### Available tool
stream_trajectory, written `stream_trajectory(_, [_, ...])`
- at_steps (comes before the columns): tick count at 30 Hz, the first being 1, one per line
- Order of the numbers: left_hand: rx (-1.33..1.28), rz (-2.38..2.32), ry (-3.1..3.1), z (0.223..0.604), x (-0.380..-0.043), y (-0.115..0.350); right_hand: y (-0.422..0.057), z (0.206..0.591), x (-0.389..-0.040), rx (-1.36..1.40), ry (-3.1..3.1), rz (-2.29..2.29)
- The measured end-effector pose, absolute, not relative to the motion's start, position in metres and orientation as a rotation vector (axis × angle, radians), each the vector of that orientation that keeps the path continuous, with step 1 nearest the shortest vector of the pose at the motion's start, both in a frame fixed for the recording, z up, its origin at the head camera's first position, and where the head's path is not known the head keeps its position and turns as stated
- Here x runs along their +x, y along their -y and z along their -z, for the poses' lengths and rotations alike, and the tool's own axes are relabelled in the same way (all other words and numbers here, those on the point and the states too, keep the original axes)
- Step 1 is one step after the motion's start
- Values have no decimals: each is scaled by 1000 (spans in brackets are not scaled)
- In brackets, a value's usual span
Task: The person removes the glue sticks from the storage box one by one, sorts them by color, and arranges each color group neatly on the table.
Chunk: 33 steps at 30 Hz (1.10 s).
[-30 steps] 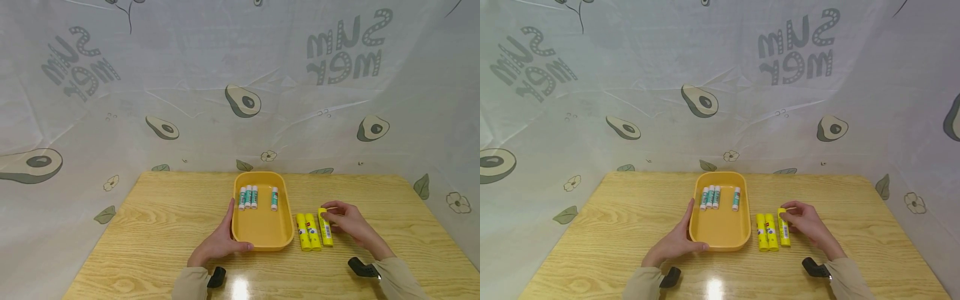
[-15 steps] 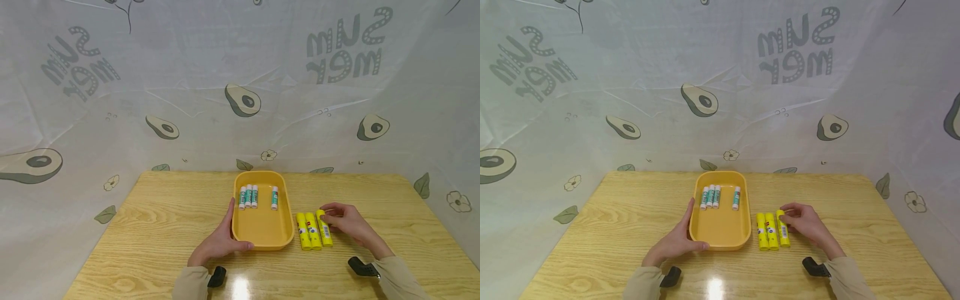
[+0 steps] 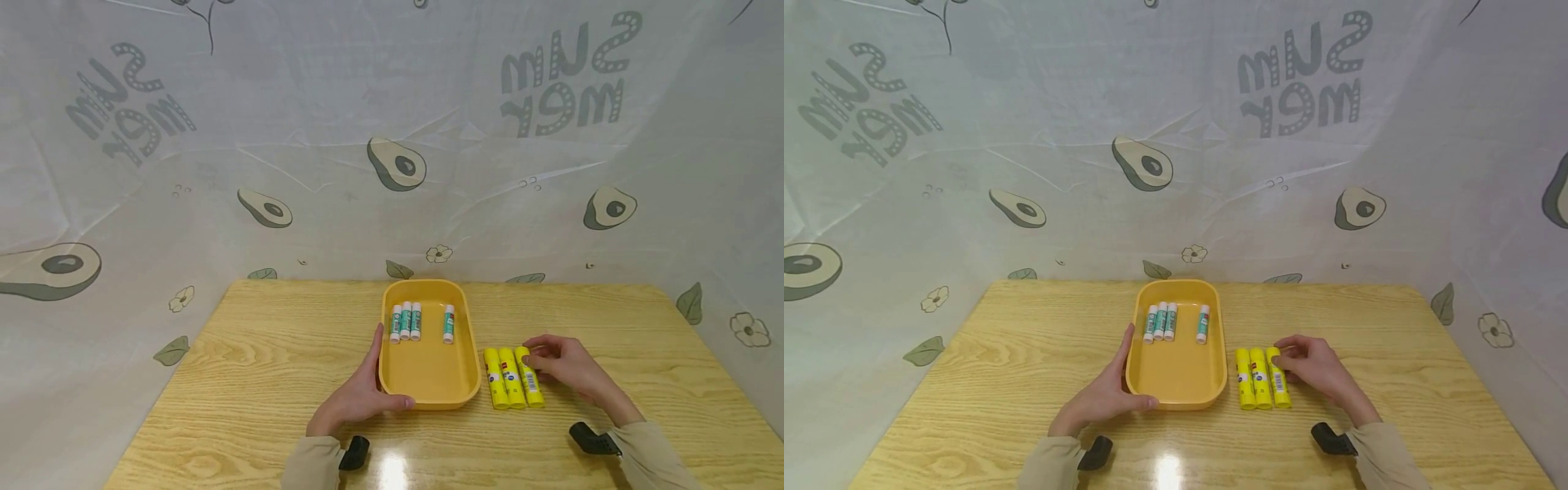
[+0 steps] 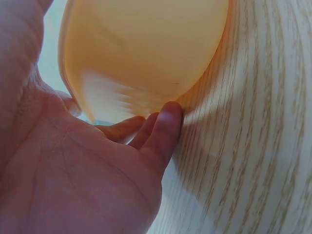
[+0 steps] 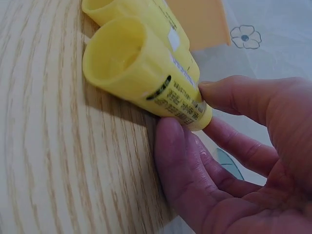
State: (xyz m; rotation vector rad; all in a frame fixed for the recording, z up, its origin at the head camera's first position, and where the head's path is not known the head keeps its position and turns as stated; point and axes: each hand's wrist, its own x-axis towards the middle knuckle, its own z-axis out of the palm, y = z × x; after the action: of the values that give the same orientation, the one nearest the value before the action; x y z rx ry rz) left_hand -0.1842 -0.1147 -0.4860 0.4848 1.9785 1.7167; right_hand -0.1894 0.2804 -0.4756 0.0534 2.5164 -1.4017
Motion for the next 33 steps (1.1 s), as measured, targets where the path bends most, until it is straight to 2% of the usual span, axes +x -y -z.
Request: stream_trajectory(33, [444, -1745, -1962, 487, -183, 115, -280, 472, -188, 82, -2445, 1424])
